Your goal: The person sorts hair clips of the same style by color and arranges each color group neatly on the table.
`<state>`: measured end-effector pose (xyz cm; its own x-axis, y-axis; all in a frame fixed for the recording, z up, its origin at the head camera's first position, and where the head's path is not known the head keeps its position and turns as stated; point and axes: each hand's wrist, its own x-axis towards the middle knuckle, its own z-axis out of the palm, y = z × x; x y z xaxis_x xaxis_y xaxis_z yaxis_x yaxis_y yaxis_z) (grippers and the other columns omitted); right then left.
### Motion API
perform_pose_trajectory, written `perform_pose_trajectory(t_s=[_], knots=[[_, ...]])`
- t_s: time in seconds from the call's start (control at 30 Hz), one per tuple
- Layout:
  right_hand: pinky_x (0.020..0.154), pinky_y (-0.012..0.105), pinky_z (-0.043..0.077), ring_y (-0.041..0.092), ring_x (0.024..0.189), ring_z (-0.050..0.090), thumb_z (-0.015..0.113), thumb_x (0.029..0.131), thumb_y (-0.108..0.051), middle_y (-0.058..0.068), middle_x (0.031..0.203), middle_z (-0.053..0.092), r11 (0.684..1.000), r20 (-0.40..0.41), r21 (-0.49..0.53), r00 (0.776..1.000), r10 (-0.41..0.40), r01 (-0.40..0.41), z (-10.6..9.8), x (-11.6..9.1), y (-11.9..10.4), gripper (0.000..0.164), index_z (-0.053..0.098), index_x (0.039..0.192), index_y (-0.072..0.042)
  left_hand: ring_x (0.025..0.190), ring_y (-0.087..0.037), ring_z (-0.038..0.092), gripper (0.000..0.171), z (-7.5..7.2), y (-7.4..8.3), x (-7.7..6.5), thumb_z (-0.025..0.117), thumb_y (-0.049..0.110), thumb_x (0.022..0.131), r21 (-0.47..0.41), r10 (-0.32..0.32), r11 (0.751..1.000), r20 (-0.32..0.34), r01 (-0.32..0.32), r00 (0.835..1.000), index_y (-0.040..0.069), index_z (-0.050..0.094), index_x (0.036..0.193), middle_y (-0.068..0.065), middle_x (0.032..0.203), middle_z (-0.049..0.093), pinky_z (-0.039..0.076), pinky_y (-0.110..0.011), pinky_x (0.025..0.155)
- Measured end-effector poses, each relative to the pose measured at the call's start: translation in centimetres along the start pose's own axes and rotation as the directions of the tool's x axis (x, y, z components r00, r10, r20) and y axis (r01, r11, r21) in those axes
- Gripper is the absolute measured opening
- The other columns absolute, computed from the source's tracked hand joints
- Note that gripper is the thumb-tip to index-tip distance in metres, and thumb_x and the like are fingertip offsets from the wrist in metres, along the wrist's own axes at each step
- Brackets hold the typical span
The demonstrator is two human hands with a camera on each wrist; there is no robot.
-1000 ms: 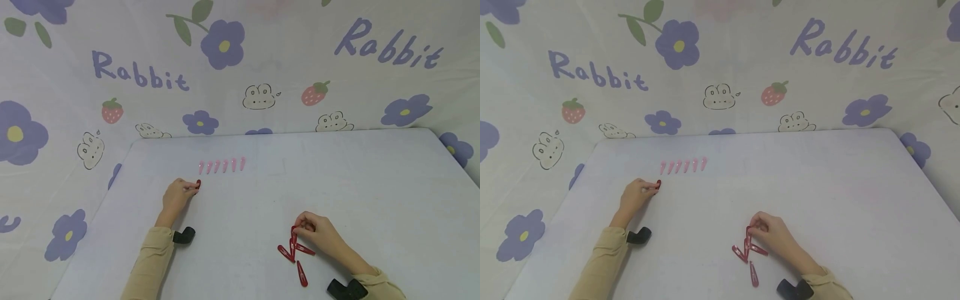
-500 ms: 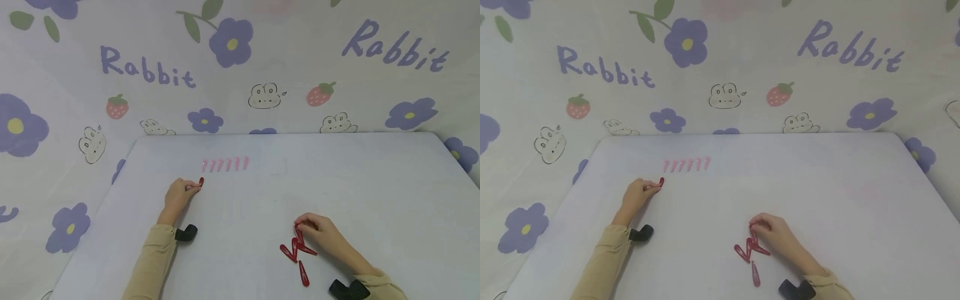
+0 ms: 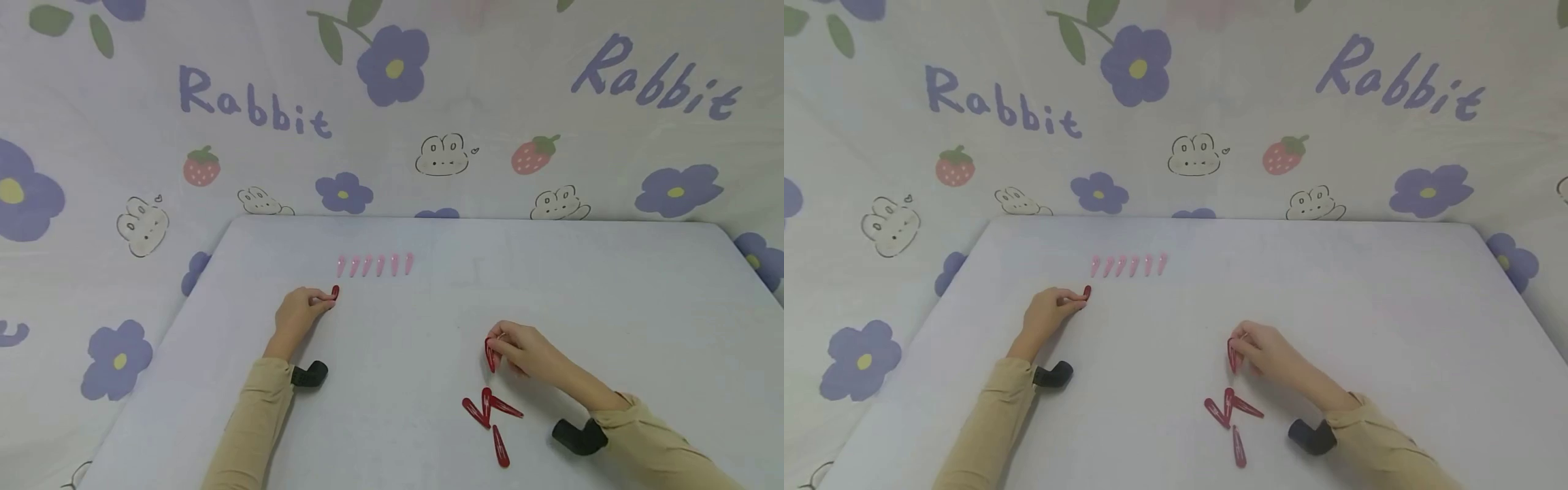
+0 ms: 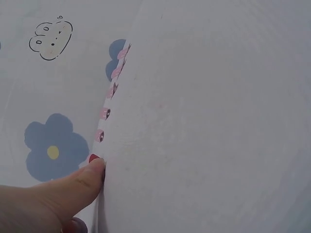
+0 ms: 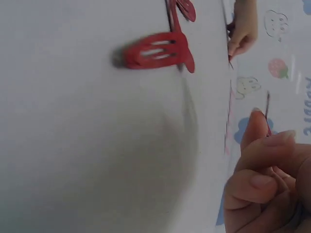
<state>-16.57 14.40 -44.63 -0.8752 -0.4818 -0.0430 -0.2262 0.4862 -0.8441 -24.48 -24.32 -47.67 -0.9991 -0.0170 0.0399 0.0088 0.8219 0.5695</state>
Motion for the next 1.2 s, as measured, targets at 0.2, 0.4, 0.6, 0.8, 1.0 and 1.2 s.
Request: perform_pose_trajectory(t_s=[0.2,0.4,0.6,0.8,1.0,1.2], knots=[[0.037,0.023,0.031,0.011,0.038,0.039,0.055,0.089,-0.007,0.008,0.063,0.056,0.997,0.084,-0.009,0.993,0.077,-0.076,-0.3,3.0,-1.6,0.009,0.054,0.093,0.001,0.061,-0.017,0.040,0.022,0.1,-0.2,0.0,0.069,0.032,0.078,-0.010,0.006,1.000,-0.006,-0.006,1.000,0.016,0.073,0.093,-0.004,0.077,0.052,0.032,-0.028,0.049],[0.039,0.022,0.032,0.009,0.040,0.041,0.059,0.084,-0.006,0.010,0.064,0.057,0.992,0.192,-0.029,0.973,0.125,-0.122,0.7,6.7,-3.2,0.011,0.053,0.091,0.001,0.059,-0.016,0.038,0.023,0.1,0.1,-0.1,0.069,0.032,0.077,-0.015,-0.005,1.000,-0.010,0.005,1.000,0.016,0.072,0.094,-0.002,0.072,0.048,0.030,-0.028,0.048],[0.041,0.021,0.032,0.009,0.043,0.039,0.062,0.080,-0.005,0.012,0.065,0.058,0.990,0.130,0.030,0.982,0.135,-0.140,2.5,10.3,-4.5,0.008,0.057,0.082,0.000,0.062,-0.016,0.042,0.022,0.2,-0.1,-0.1,0.069,0.033,0.077,0.001,-0.015,1.000,-0.026,0.015,1.000,0.016,0.073,0.091,-0.002,0.076,0.053,0.033,-0.028,0.050],[0.041,0.021,0.029,0.009,0.043,0.035,0.064,0.080,-0.008,0.019,0.075,0.061,0.984,0.100,0.068,0.983,0.157,-0.164,3.1,13.0,-5.6,0.011,0.058,0.080,0.000,0.065,-0.016,0.045,0.019,0.3,-0.2,0.1,0.070,0.035,0.076,0.027,-0.033,0.999,-0.035,0.034,0.999,0.019,0.073,0.086,-0.001,0.084,0.060,0.036,-0.029,0.051],[0.042,0.022,0.028,0.010,0.044,0.035,0.066,0.078,-0.010,0.016,0.072,0.060,0.975,0.043,0.128,0.983,0.176,-0.181,3.9,15.5,-5.6,0.011,0.060,0.078,-0.001,0.058,-0.015,0.041,0.017,0.4,-0.3,0.3,0.071,0.034,0.076,0.017,-0.024,1.000,-0.035,0.025,0.999,0.020,0.073,0.085,0.001,0.068,0.053,0.032,-0.028,0.046],[0.044,0.022,0.031,0.011,0.047,0.038,0.072,0.072,-0.008,0.002,0.055,0.046,0.941,-0.106,0.261,0.963,0.248,-0.214,6.0,17.7,-5.2,0.013,0.061,0.070,-0.003,0.058,-0.015,0.040,0.017,0.6,-0.5,0.3,0.071,0.034,0.075,0.042,0.001,0.999,-0.060,0.001,0.998,0.021,0.072,0.086,0.001,0.069,0.048,0.031,-0.028,0.046]])
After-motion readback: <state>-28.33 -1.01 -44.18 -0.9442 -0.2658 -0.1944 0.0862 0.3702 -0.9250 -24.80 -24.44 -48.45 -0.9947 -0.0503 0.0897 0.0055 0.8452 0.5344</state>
